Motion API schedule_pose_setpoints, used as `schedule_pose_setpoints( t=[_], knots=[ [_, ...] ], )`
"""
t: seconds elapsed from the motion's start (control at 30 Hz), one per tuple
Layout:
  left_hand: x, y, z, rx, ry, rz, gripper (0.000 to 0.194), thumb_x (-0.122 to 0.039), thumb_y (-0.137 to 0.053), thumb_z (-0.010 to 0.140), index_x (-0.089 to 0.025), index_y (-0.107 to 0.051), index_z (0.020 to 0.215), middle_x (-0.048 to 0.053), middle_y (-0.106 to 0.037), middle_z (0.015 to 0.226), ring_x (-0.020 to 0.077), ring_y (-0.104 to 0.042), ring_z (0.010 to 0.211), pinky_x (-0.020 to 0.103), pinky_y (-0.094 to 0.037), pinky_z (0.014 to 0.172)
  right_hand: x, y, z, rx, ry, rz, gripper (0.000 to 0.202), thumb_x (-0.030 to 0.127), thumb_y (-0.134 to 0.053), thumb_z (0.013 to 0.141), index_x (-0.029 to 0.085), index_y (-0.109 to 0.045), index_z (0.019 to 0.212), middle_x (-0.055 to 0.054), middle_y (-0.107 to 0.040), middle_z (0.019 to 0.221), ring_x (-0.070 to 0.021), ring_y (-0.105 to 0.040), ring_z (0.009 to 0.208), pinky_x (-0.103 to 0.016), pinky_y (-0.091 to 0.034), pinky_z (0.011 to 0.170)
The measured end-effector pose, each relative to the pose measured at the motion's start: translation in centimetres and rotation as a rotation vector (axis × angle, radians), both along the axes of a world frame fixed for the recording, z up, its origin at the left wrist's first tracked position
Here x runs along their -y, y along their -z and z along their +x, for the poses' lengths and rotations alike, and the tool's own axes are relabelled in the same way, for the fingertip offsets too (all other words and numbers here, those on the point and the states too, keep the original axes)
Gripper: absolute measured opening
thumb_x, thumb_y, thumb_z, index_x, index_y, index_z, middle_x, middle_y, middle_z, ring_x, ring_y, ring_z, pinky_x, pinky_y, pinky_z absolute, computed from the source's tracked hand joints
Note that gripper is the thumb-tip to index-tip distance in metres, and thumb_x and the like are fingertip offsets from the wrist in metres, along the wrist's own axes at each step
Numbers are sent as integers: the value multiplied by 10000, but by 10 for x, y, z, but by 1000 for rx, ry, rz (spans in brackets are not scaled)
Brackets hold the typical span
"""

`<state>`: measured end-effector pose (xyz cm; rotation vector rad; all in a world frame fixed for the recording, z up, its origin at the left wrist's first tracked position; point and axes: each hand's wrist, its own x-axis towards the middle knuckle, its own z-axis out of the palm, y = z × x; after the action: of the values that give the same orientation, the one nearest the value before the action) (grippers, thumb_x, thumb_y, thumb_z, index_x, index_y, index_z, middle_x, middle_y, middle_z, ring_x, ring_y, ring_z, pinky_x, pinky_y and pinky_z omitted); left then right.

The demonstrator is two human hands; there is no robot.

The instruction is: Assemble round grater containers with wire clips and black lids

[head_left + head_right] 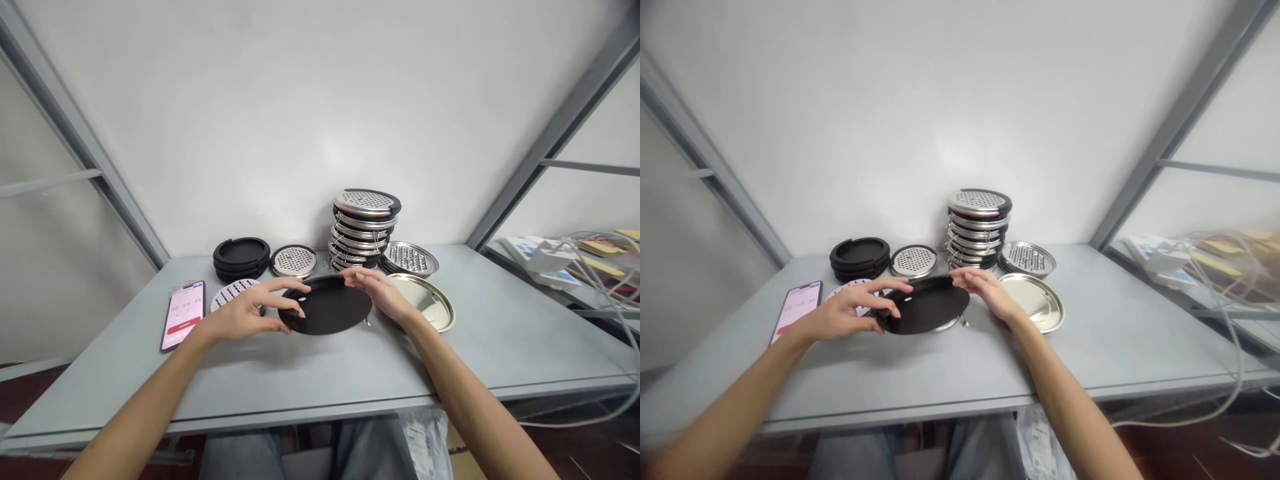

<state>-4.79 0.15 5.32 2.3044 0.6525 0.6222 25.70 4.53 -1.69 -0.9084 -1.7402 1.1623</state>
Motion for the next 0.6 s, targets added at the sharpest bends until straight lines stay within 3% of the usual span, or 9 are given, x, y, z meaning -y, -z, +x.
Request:
schedule_pose_setpoints(
  t=[0.07,0.17,0.33,0.47,0.53,0.6],
  knots=[
    [0,0,1,-36,54,-24,218,-328,-684,826,-252,-734,1024,77,-529,1377,305,-414,1337,461,-418,1058,0,0,-5,-112,-64,-208,462,542,-438,919,232,-646,1191,-68,-733,1003,-222,-688,929,-380,-544,840],
    [-1,-3,0,-91,97,1,217,-317,-697,817,-285,-734,1029,46,-513,1397,288,-370,1372,443,-349,1112,0,0,-12,-189,-164,-420,431,510,-549,877,201,-672,1151,-77,-745,910,-206,-701,770,-321,-570,688],
    [-10,-11,-12,-165,48,7,195,-294,-663,834,-295,-739,1014,22,-432,1473,301,-275,1423,423,-382,1083,-9,-2,-13,-346,-202,-499,450,458,-684,791,182,-675,1147,-58,-743,867,-161,-689,693,-260,-566,635],
    [-21,-13,-33,-196,22,-44,316,-313,-705,784,-305,-711,1100,25,-416,1489,310,-334,1396,428,-372,1095,-17,-5,-20,-323,-259,-589,427,311,-755,746,154,-674,1134,-4,-698,687,-93,-635,555,-177,-536,536],
    [-32,-8,-47,-97,-103,-79,495,-350,-729,758,-297,-623,1238,50,-451,1464,300,-401,1358,440,-378,1095,-18,-7,-30,-363,-241,-621,452,247,-773,718,169,-658,1148,6,-691,681,-90,-644,559,-175,-550,544],
    [-46,4,-61,164,-336,-85,589,-391,-700,781,-247,-533,1327,96,-525,1396,280,-513,1269,426,-437,1048,-16,-11,-44,-456,-170,-602,483,199,-772,707,193,-632,1169,14,-691,701,-99,-671,600,-197,-579,608]
  ],
)
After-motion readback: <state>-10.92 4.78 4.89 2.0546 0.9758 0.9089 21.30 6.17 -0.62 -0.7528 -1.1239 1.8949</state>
